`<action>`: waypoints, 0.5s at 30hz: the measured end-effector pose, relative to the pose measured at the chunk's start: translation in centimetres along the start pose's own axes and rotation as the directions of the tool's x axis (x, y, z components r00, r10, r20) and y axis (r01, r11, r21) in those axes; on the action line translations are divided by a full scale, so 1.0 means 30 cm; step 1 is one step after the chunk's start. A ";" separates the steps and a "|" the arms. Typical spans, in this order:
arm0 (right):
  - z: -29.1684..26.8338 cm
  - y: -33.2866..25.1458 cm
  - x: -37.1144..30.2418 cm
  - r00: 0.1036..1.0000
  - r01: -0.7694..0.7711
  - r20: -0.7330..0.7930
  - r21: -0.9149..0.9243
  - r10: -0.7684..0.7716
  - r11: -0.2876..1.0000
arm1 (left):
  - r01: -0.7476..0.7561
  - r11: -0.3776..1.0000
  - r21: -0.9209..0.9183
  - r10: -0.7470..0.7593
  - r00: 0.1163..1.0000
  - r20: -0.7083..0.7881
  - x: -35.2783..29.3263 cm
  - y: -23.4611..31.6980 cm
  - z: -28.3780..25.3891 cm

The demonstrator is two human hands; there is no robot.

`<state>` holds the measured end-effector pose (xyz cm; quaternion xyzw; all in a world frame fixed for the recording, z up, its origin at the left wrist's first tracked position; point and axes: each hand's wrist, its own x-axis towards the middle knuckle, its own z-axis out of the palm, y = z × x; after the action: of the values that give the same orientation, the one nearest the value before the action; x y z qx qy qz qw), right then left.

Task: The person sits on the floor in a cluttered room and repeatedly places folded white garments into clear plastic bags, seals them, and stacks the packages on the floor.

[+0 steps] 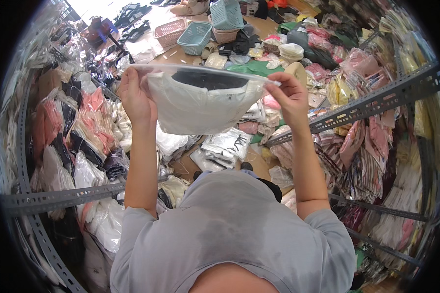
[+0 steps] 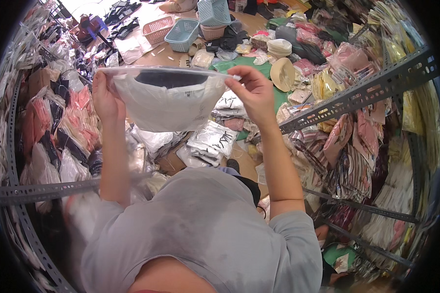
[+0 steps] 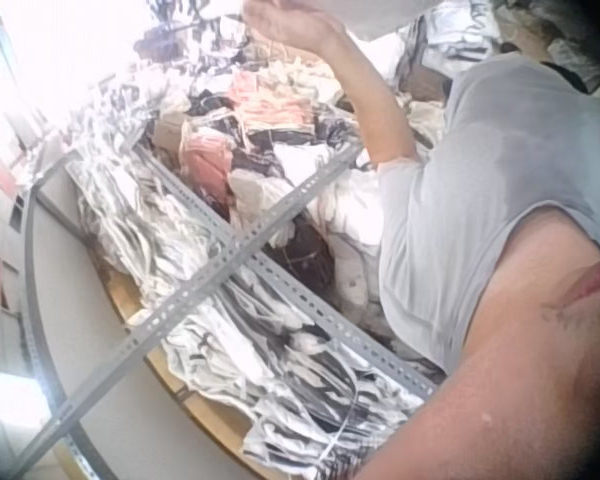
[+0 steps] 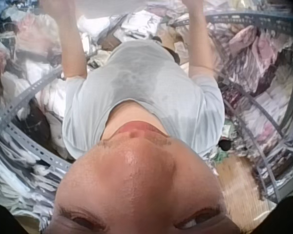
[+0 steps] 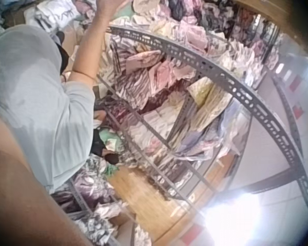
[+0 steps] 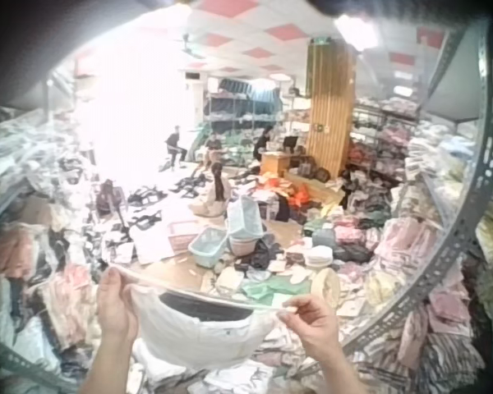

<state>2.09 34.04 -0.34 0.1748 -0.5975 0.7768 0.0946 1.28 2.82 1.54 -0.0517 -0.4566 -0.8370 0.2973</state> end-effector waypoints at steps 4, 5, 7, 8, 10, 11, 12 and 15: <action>-0.012 0.044 -0.028 0.993 -0.113 -0.028 -0.066 0.112 0.991 | -0.008 1.000 0.028 0.008 1.000 -0.009 -0.003 -0.023 -0.025; -0.010 0.044 -0.027 0.993 -0.115 -0.051 -0.092 0.111 0.989 | -0.019 0.999 0.030 0.019 1.000 0.008 -0.002 -0.023 -0.030; -0.007 0.038 -0.019 0.990 -0.124 -0.091 -0.147 0.111 0.981 | -0.016 1.000 0.018 0.016 1.000 0.023 -0.010 -0.013 -0.021; -0.007 0.034 -0.014 0.991 -0.102 -0.093 -0.105 0.093 0.989 | -0.015 1.000 0.012 0.015 0.999 0.029 -0.014 -0.009 -0.019; -0.012 0.026 0.003 0.994 -0.054 -0.094 -0.021 0.052 0.998 | 0.004 1.000 -0.016 -0.002 0.996 0.094 -0.016 -0.008 -0.029; -0.016 0.034 0.008 0.995 0.012 -0.101 0.039 -0.008 0.999 | 0.013 0.999 -0.029 -0.009 0.992 0.125 -0.018 -0.006 -0.035; -0.024 0.046 0.017 0.992 0.079 -0.109 0.095 -0.068 0.992 | 0.081 0.993 -0.090 -0.074 0.994 0.081 -0.022 -0.003 -0.033; -0.022 0.105 0.041 0.974 0.227 -0.045 0.199 -0.222 0.953 | 0.269 0.931 -0.246 -0.269 0.962 0.035 -0.046 0.022 0.004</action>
<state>-0.27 33.75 -2.82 0.2417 -0.4901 0.8199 0.1707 2.75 3.26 1.58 -0.0256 -0.3512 -0.9202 0.1709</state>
